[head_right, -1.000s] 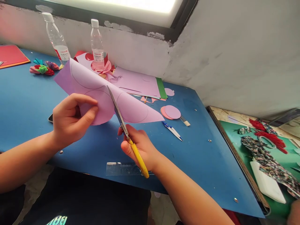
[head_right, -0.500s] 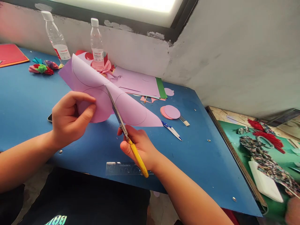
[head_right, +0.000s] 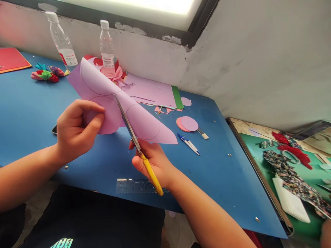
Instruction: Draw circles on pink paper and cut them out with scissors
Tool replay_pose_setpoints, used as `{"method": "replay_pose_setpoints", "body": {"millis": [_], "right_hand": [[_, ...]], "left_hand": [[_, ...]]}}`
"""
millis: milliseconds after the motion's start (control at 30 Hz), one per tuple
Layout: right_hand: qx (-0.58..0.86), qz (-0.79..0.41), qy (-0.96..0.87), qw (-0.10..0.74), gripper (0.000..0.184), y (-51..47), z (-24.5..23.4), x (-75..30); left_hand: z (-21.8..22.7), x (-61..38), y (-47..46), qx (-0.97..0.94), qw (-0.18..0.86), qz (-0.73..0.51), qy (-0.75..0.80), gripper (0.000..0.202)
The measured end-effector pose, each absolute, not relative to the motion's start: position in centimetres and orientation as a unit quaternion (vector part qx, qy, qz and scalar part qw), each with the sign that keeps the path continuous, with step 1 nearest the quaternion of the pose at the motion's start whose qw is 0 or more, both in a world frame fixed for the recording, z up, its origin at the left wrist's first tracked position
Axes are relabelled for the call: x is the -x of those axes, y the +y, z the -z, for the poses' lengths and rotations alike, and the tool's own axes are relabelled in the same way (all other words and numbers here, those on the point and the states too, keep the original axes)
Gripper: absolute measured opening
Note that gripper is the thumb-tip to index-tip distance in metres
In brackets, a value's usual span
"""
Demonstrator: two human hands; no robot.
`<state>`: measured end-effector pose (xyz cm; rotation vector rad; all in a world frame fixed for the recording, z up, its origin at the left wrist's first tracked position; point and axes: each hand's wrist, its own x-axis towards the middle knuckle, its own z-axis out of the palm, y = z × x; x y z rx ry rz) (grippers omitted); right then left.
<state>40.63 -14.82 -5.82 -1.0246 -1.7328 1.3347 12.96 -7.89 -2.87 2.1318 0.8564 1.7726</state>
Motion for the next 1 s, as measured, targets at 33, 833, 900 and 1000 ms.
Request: {"method": "replay_pose_setpoints", "body": {"millis": [33,833,900,1000], "right_hand": [[0.397,-0.519,-0.671,0.351,0.086,-14.81,5.81,-40.68],[0.42,-0.545,-0.652,0.318,0.092,-15.1,6.12,-41.25],[0.421,-0.547,-0.653,0.313,0.093,-15.1,6.15,-41.33],[0.415,-0.555,-0.65,0.312,0.091,-15.07,6.33,-41.48]], "left_hand": [[2.86,-12.96,-7.87,-0.731,0.12,-0.605,0.291,0.013],[2.2,-12.85,-8.14,-0.766,0.15,-0.55,0.298,0.011],[2.36,-12.89,-8.11,-0.761,0.14,-0.556,0.303,0.014],[2.8,-13.0,-8.0,-0.743,0.128,-0.578,0.313,0.021]]}}
